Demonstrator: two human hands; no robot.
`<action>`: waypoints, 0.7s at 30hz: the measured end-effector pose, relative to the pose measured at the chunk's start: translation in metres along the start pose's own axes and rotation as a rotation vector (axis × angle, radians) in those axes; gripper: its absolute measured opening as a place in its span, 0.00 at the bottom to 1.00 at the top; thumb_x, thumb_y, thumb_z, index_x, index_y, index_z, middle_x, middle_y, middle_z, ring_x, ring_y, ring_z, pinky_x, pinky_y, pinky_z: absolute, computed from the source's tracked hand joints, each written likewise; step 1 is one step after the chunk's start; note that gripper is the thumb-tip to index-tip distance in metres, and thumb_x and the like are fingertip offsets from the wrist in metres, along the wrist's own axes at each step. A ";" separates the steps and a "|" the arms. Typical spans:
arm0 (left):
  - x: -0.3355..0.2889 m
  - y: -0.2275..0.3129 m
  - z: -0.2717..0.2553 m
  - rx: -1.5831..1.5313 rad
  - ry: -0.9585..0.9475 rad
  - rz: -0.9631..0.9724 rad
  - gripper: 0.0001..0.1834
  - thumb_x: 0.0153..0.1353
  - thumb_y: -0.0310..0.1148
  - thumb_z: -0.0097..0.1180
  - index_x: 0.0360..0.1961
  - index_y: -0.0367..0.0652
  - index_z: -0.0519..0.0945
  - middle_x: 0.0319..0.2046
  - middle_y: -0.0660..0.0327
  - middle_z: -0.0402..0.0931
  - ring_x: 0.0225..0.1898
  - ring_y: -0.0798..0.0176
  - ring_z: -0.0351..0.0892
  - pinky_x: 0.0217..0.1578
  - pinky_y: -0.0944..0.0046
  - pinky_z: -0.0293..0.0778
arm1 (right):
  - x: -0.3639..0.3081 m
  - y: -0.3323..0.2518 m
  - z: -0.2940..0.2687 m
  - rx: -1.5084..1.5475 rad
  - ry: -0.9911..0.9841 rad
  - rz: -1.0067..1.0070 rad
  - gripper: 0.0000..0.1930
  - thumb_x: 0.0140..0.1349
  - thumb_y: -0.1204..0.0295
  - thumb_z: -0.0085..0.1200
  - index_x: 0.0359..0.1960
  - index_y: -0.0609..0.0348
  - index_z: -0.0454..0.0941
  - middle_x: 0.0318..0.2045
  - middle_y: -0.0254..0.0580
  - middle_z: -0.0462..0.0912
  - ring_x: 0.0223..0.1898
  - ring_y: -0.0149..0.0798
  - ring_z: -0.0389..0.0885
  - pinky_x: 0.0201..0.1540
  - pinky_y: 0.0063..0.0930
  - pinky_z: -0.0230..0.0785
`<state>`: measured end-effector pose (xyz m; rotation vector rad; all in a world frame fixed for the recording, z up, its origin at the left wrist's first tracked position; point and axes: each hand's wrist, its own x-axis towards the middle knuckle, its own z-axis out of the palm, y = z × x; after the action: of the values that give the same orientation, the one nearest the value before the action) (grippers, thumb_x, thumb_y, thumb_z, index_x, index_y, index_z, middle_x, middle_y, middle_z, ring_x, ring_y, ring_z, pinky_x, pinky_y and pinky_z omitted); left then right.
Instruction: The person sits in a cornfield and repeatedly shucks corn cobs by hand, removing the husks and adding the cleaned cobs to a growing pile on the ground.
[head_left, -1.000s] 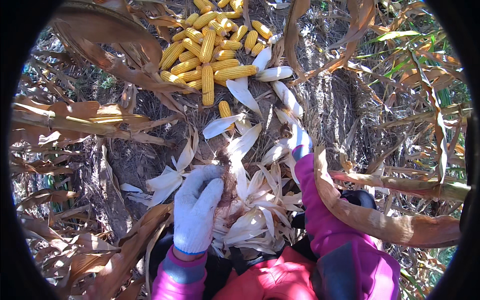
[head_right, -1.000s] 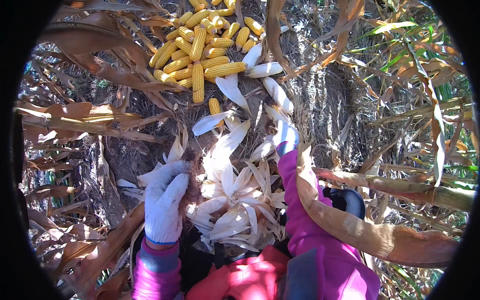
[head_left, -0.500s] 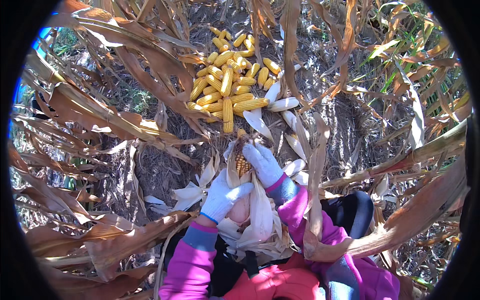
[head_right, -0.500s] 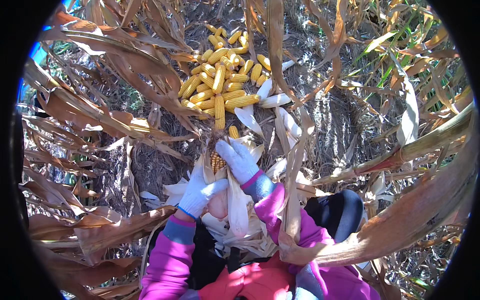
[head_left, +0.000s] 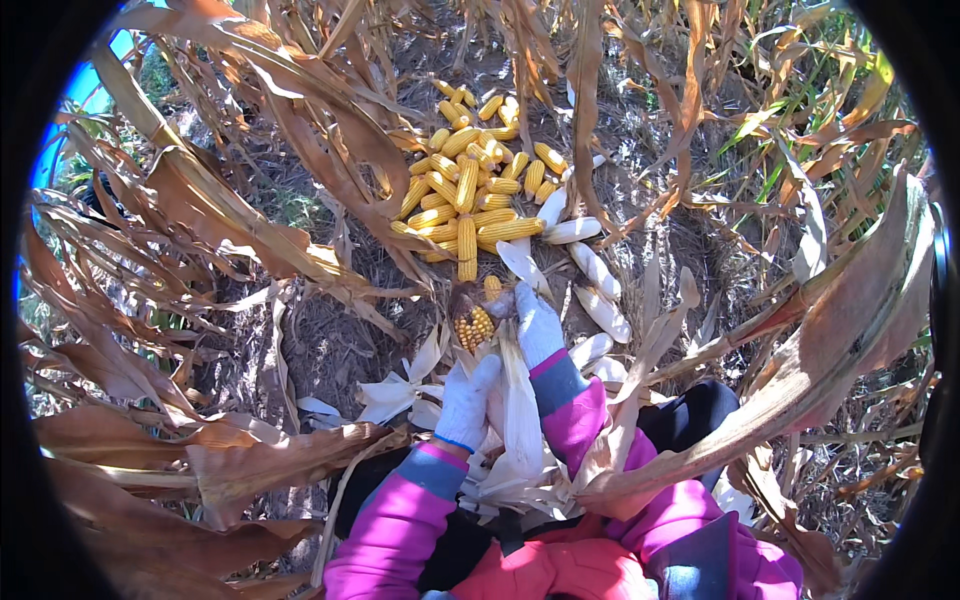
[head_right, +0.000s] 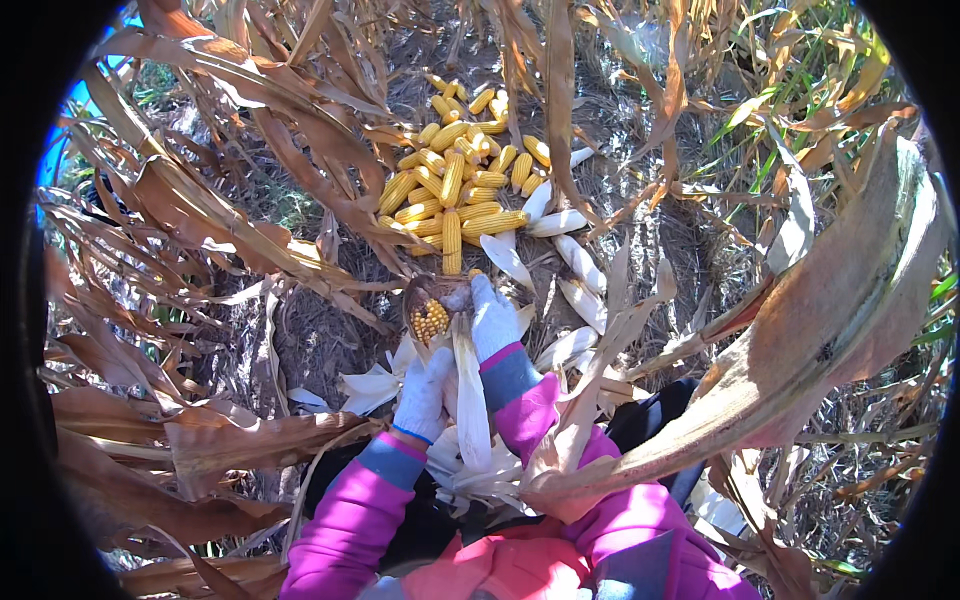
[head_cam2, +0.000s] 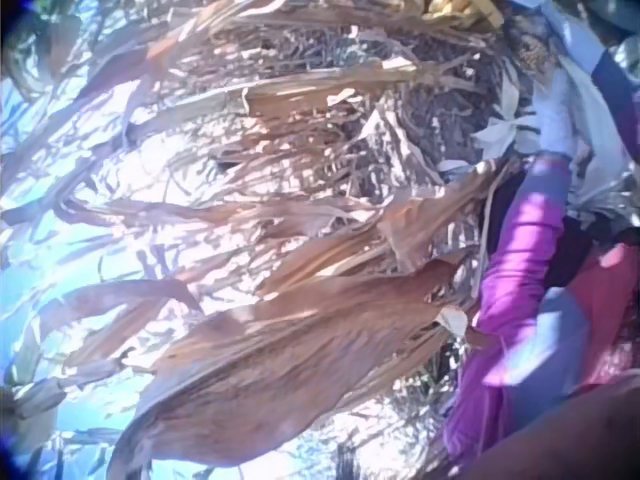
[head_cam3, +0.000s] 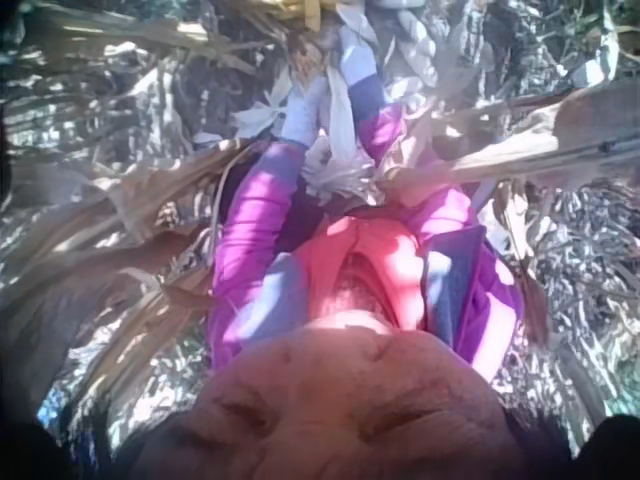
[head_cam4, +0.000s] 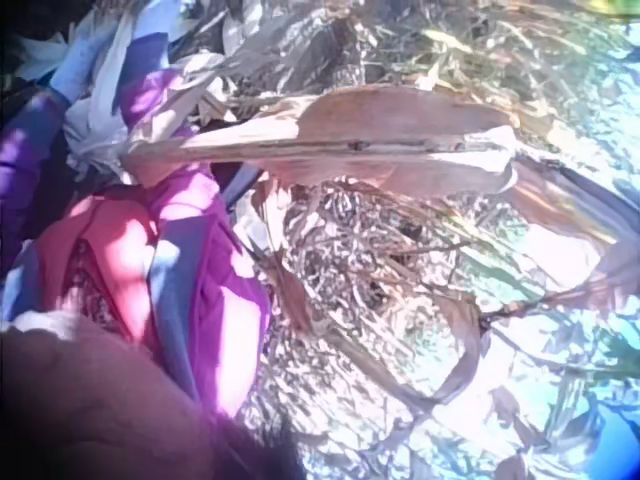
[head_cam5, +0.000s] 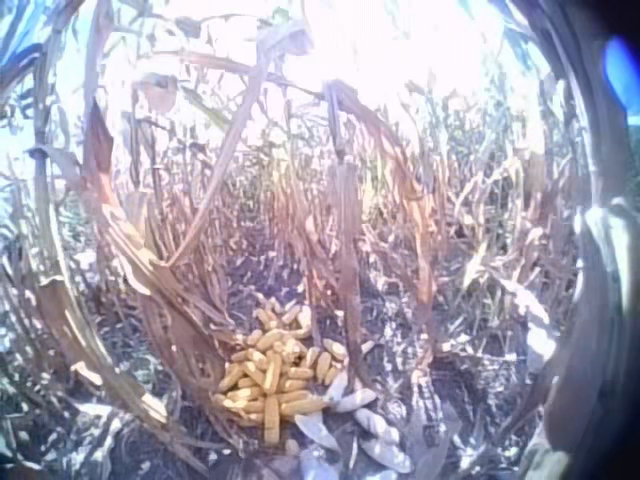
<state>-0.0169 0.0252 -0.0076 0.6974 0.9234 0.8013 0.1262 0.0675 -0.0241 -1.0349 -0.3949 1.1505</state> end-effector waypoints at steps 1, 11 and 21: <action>0.003 -0.003 0.003 -0.031 0.016 0.020 0.28 0.64 0.35 0.61 0.63 0.37 0.70 0.51 0.59 0.78 0.50 0.62 0.79 0.52 0.61 0.75 | 0.004 -0.001 -0.005 0.085 0.046 0.005 0.17 0.76 0.62 0.46 0.46 0.64 0.80 0.37 0.36 0.82 0.31 0.30 0.77 0.37 0.22 0.71; 0.025 0.020 0.003 0.138 0.300 0.396 0.25 0.55 0.33 0.71 0.51 0.35 0.77 0.42 0.62 0.80 0.38 0.69 0.80 0.39 0.69 0.77 | -0.018 -0.005 0.024 0.521 0.095 0.187 0.09 0.72 0.63 0.53 0.37 0.53 0.76 0.26 0.32 0.79 0.19 0.25 0.71 0.20 0.22 0.64; 0.035 0.100 -0.078 -0.152 0.547 0.500 0.26 0.70 0.47 0.53 0.61 0.41 0.71 0.50 0.55 0.77 0.49 0.53 0.79 0.51 0.49 0.78 | -0.135 0.013 -0.098 -0.816 -0.822 0.235 0.17 0.69 0.59 0.54 0.39 0.64 0.80 0.33 0.48 0.83 0.34 0.43 0.82 0.39 0.35 0.74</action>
<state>-0.1019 0.1201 0.0243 0.5894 1.1766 1.5420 0.1358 -0.0969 -0.0536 -1.2727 -1.5173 1.6605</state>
